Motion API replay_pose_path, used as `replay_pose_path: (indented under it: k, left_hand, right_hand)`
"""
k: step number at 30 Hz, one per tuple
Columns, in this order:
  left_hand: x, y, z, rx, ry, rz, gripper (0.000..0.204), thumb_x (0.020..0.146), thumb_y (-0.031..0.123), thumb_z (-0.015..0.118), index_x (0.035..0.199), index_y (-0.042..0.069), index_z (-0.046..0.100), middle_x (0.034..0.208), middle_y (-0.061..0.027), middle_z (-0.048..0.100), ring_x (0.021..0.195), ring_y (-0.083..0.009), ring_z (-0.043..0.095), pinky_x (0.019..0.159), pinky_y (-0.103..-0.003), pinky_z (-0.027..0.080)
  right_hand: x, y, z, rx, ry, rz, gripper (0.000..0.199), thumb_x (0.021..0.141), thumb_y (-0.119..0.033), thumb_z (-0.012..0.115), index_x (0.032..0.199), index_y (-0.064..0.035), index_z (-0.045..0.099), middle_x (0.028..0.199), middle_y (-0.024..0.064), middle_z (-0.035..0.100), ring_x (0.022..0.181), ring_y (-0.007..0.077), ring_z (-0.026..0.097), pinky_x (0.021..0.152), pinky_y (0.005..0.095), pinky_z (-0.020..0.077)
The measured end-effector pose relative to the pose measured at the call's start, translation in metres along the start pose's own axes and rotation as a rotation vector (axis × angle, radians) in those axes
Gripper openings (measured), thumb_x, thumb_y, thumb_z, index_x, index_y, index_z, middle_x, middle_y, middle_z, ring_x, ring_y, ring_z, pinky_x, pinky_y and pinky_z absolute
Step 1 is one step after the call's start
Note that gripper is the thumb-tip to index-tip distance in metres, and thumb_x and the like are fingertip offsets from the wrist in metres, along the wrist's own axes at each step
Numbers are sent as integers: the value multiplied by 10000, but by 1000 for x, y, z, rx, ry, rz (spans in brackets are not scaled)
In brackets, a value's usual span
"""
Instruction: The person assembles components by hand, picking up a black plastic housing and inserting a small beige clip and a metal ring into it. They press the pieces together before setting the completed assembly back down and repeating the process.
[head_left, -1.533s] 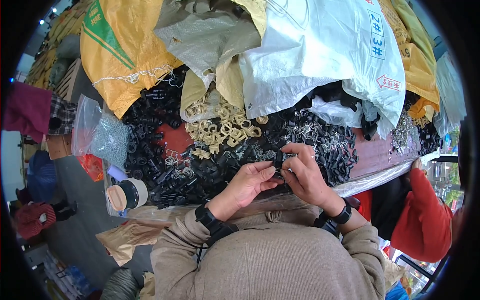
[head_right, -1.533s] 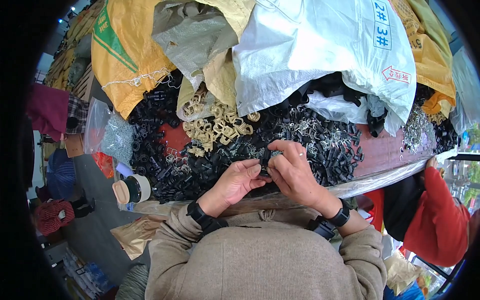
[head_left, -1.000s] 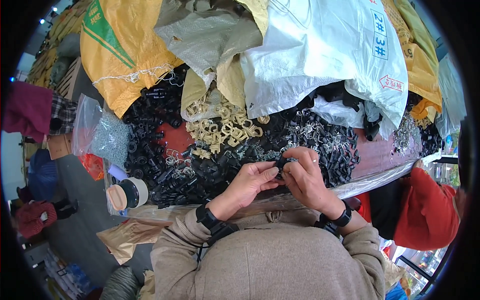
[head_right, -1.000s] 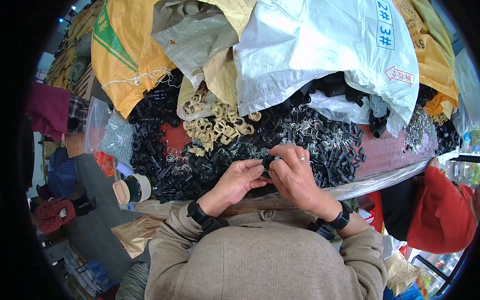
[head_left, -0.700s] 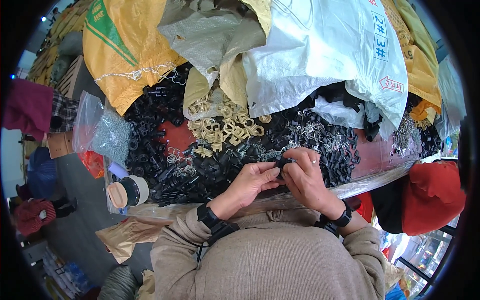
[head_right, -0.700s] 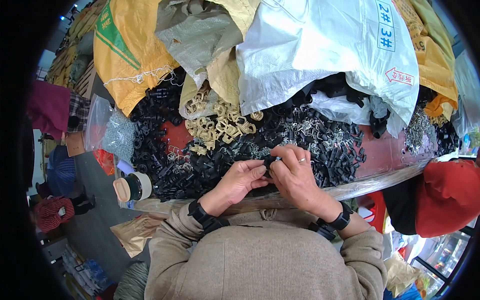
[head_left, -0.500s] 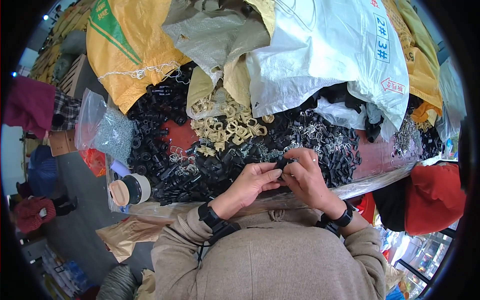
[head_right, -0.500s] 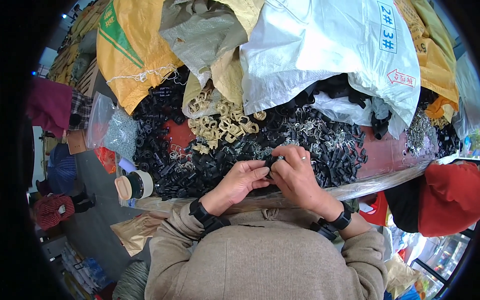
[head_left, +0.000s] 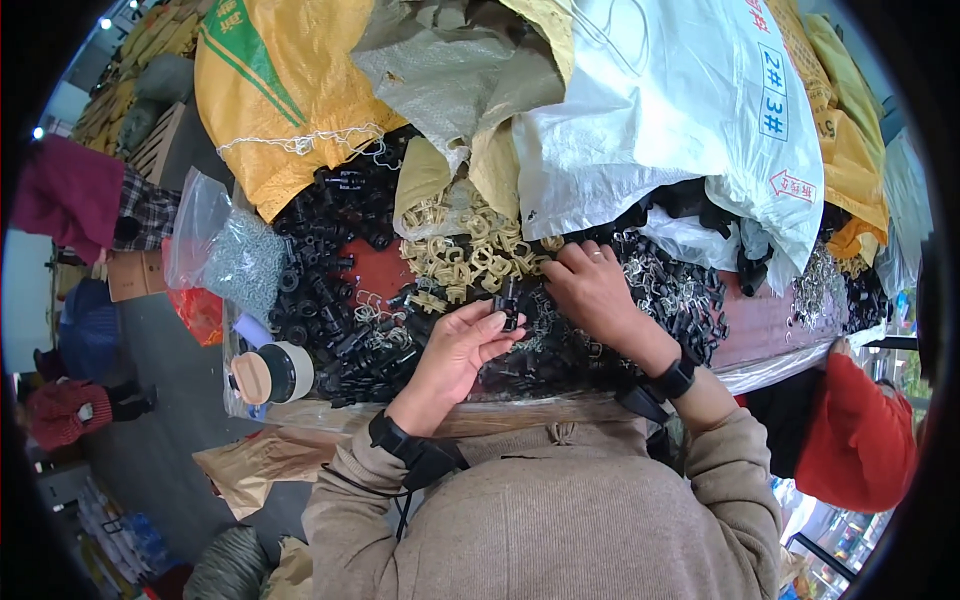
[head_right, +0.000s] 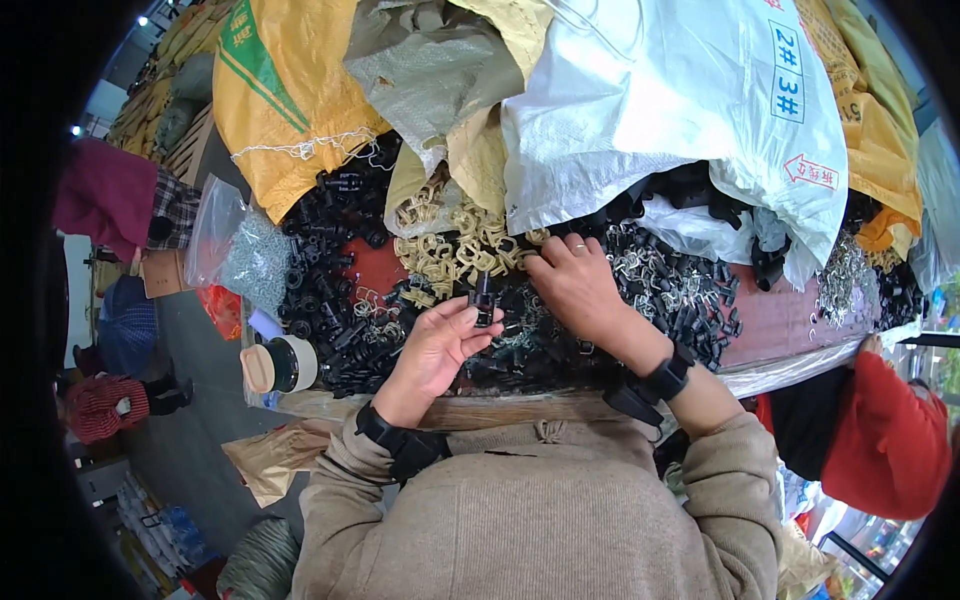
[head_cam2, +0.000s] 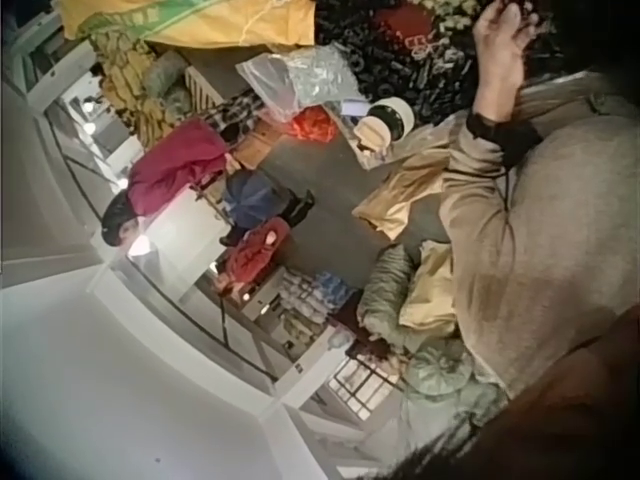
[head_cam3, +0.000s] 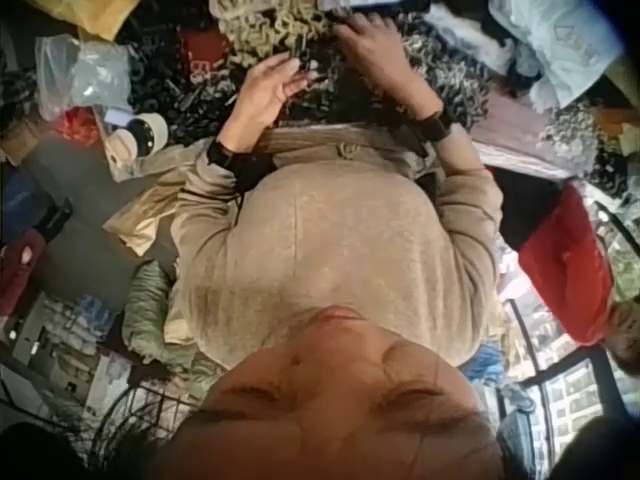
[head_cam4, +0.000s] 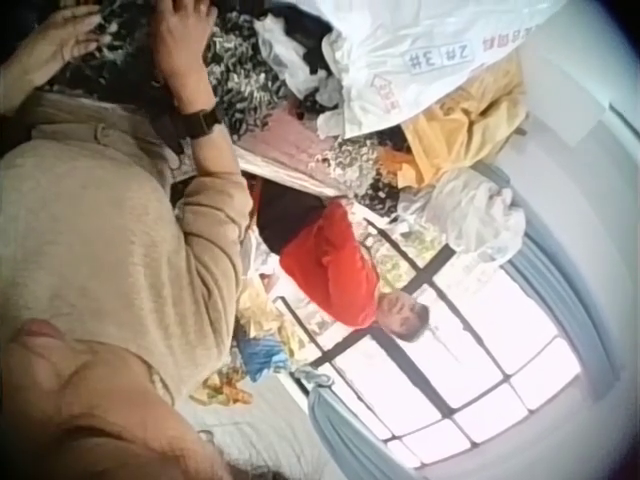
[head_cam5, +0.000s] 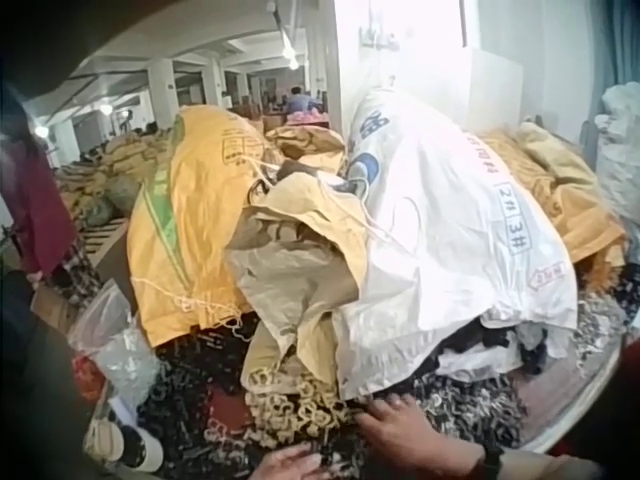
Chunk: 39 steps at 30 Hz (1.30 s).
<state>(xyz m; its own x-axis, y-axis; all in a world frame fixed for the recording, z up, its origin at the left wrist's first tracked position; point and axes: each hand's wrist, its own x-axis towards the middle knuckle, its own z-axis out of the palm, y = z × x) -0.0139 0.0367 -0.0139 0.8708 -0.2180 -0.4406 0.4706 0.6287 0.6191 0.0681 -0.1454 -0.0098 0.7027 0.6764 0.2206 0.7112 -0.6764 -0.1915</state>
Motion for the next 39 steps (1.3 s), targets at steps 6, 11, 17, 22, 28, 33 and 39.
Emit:
replay_pose_path:
  k: [6,11,17,22,28,33,39]
  left_hand:
    - [4,-2,1,-33,-20,-8,237,802,115,495,995,-22,494,928,-153,561,840,-223,568,707,-251,481]
    - [9,-6,1,-111,-54,-44,229,804,122,492,988,-14,499,931,-147,560,893,-242,547,744,-269,468]
    - [11,-12,12,-197,-101,-94,224,806,122,488,988,-8,501,937,-140,559,916,-260,535,765,-291,459]
    - [11,-13,14,-222,-152,-137,230,805,115,488,1003,-1,492,957,-136,552,914,-269,535,767,-301,458]
    - [11,-16,14,-203,-164,-190,239,800,102,495,1014,-3,481,967,-132,547,904,-269,541,751,-298,467]
    - [11,-19,13,-187,-169,-213,240,792,107,511,1002,-6,487,939,-134,555,860,-259,559,705,-277,484]
    - [11,-24,7,-152,-196,-262,235,788,129,521,981,-4,501,892,-133,566,803,-247,577,661,-255,494]
  right_hand:
    - [-1,8,7,97,109,-7,176,630,-113,619,752,-69,499,727,66,463,680,239,461,596,344,366]
    - [-14,10,-1,339,77,111,159,648,-116,624,703,-53,489,694,62,461,642,205,461,558,292,369]
    - [-28,7,-11,857,-8,300,148,716,-122,582,678,-32,471,705,34,455,632,129,440,556,230,354]
    - [-33,2,-11,1406,-36,356,143,765,-138,525,691,-22,488,770,32,466,691,93,430,602,212,346]
    - [-29,0,-21,1367,-66,245,142,778,-153,521,768,-13,545,896,61,463,798,118,429,692,225,341]
    - [-28,-2,-18,1255,-20,127,152,769,-164,542,800,-17,562,978,80,435,887,149,410,756,254,327]
    - [-26,-3,-20,1221,-71,74,151,765,-164,552,799,-18,567,1058,102,408,970,176,384,806,281,304]
